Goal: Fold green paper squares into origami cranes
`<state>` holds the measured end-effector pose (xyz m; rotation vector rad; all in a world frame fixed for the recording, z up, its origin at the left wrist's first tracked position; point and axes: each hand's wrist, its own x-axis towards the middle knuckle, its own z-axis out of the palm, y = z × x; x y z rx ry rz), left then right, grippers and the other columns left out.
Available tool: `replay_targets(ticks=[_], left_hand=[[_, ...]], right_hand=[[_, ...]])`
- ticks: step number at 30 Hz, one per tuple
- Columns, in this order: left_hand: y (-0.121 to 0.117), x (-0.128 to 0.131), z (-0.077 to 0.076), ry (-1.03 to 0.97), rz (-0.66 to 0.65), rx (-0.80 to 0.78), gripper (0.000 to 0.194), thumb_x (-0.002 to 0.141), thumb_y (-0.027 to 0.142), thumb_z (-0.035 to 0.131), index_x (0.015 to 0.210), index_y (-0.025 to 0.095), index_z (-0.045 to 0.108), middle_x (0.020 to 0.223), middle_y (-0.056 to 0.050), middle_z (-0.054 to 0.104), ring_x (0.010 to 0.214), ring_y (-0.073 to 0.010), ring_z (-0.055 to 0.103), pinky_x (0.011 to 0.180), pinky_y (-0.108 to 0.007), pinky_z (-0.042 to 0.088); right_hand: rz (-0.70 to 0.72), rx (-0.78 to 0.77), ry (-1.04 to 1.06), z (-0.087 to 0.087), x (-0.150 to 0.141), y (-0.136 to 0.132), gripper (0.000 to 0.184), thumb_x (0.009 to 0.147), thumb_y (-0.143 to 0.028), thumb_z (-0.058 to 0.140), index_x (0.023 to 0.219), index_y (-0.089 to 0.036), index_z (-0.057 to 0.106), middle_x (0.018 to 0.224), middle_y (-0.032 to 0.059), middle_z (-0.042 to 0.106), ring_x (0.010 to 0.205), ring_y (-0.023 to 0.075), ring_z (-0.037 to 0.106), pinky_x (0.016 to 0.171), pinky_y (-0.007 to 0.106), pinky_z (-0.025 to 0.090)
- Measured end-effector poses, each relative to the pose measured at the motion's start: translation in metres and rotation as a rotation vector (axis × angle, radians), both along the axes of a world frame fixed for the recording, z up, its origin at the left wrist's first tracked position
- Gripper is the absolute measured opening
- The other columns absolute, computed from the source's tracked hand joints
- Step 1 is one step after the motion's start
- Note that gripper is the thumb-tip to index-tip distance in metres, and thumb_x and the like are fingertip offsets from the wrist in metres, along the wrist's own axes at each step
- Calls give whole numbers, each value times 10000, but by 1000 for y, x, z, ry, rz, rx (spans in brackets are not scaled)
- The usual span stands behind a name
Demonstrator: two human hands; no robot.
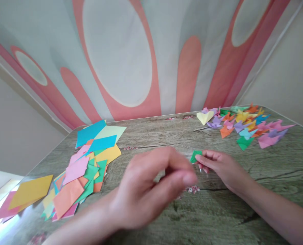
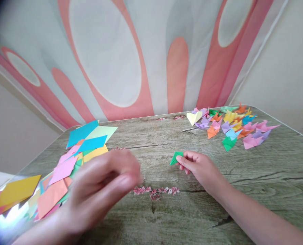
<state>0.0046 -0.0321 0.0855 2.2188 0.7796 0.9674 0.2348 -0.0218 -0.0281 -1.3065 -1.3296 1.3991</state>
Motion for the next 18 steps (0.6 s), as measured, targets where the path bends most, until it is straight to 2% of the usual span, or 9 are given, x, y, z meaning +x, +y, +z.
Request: replay_targets(ticks=[2,3,5,8,10,15,18], left_hand=[[14,5,-17,39,-67,42,292,935,150,506,1211,200,584,1150,-85,624,1037,-167,604,934,-336,490],[21,8,-27,67,-116,58,346,917,110,519,1250,194,559,1206,-94,608,1105,-176,580,978,-346,470],[32,12,-50,124,-212,63,432,892,80,543,1309,184,511,1316,-110,555,1244,-195,502,1054,-370,421],[39,15,-75,145,-218,39,432,889,115,576,1311,183,514,1237,-99,623,1166,-187,565,1006,-350,457],[39,16,-81,110,-173,22,329,896,131,576,1221,175,588,1138,-85,668,1054,-170,617,939,-317,487],[38,17,-80,27,28,-75,95,850,171,658,938,155,688,872,-34,703,805,-135,642,775,-253,494],[39,17,-81,-3,137,-184,56,817,182,694,864,151,691,787,-16,696,731,-124,640,704,-226,483]], right_hand=[[15,-10,79,1,-3,-2,292,826,-468,659,788,-182,617,633,-28,561,576,108,462,579,270,348],[15,-27,129,1,-5,-3,286,801,-451,695,891,-190,624,622,-41,559,566,108,467,563,264,346],[27,-35,196,3,-7,-5,382,794,-419,717,1079,-205,581,592,-64,540,563,112,483,557,257,352],[59,-53,244,6,-10,-8,430,815,-400,707,1155,-208,528,628,-54,581,567,108,495,568,257,368],[93,-79,272,8,-11,-9,384,835,-400,687,1128,-204,534,669,-37,605,593,108,506,582,257,376],[165,-103,270,7,-12,-10,298,907,-450,575,1060,-195,572,816,10,624,692,118,519,630,268,394],[189,-79,222,5,-12,-10,298,859,-431,649,1037,-199,590,827,-8,577,692,109,477,622,258,386]])
